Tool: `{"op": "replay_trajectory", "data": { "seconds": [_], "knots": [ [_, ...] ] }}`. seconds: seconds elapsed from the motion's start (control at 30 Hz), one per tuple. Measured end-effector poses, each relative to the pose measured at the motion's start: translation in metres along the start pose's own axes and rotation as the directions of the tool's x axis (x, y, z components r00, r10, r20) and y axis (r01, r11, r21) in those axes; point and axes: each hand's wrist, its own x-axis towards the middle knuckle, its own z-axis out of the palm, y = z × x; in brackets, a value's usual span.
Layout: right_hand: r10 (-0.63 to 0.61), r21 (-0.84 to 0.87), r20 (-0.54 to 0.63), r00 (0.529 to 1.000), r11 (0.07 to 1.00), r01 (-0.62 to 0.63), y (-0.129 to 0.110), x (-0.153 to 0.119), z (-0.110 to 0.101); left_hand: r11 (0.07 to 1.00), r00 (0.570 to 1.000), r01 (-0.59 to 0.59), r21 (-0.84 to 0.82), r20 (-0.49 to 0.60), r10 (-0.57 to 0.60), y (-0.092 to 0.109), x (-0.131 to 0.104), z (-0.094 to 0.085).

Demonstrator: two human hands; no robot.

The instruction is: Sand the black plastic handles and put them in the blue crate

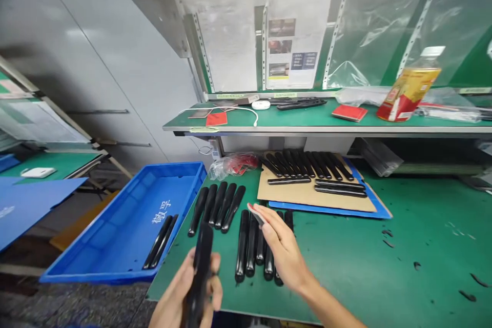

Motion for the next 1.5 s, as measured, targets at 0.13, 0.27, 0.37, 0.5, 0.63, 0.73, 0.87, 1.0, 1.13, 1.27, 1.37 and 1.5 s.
{"op": "replay_trajectory", "data": {
  "seconds": [0.13,0.27,0.37,0.5,0.63,0.73,0.87,1.0,1.13,1.27,1.37,1.5],
  "knots": [
    [0.158,0.230,0.022,0.987,0.960,-0.159,-0.015,-0.024,0.029,0.981,0.991,-0.048,0.190,-0.117,0.072,0.008,0.007,0.011],
    [-0.292,-0.022,-0.051,0.955,0.956,0.291,-0.033,-0.024,0.029,0.970,0.989,-0.044,0.237,-0.128,0.076,0.002,0.005,0.010],
    [-0.684,-0.383,0.075,0.726,0.652,0.654,-0.041,-0.002,0.021,0.968,0.996,-0.003,0.252,-0.084,0.025,-0.002,0.002,0.006],
    [-0.542,-0.503,0.097,0.835,0.697,0.511,-0.044,0.031,0.016,0.949,0.999,-0.031,0.312,-0.011,0.036,-0.004,-0.004,0.005],
    [-0.431,-0.432,0.050,0.901,0.804,0.409,-0.045,0.024,0.020,0.916,0.999,-0.043,0.399,0.044,0.028,0.002,-0.012,0.001],
    [-0.397,-0.354,0.035,0.917,0.853,0.383,-0.051,0.004,0.025,0.809,0.991,-0.129,0.574,0.109,0.080,0.014,-0.014,-0.008],
    [-0.341,-0.177,0.009,0.940,0.925,0.337,-0.063,-0.017,0.038,0.368,0.971,-0.214,0.905,0.154,0.184,0.037,0.002,-0.017],
    [-0.338,0.088,-0.017,0.941,0.937,0.338,-0.063,-0.039,0.049,0.119,0.866,-0.360,0.925,0.285,0.410,0.054,0.028,-0.018],
    [-0.417,-0.061,-0.069,0.906,0.909,0.413,-0.047,-0.051,0.029,0.498,0.666,-0.405,0.767,-0.126,0.736,0.048,0.046,-0.007],
    [-0.382,-0.120,-0.102,0.919,0.921,0.369,-0.033,-0.052,0.010,0.925,0.875,-0.318,0.207,-0.311,0.371,0.030,0.047,0.013],
    [-0.367,-0.134,-0.102,0.924,0.926,0.353,-0.031,-0.059,0.025,0.930,0.876,-0.365,-0.040,-0.354,0.328,0.025,0.041,0.025],
    [-0.378,-0.157,-0.099,0.921,0.919,0.360,-0.035,-0.065,0.055,0.988,0.943,-0.155,0.003,-0.296,0.149,0.032,0.035,0.029]
  ]
}}
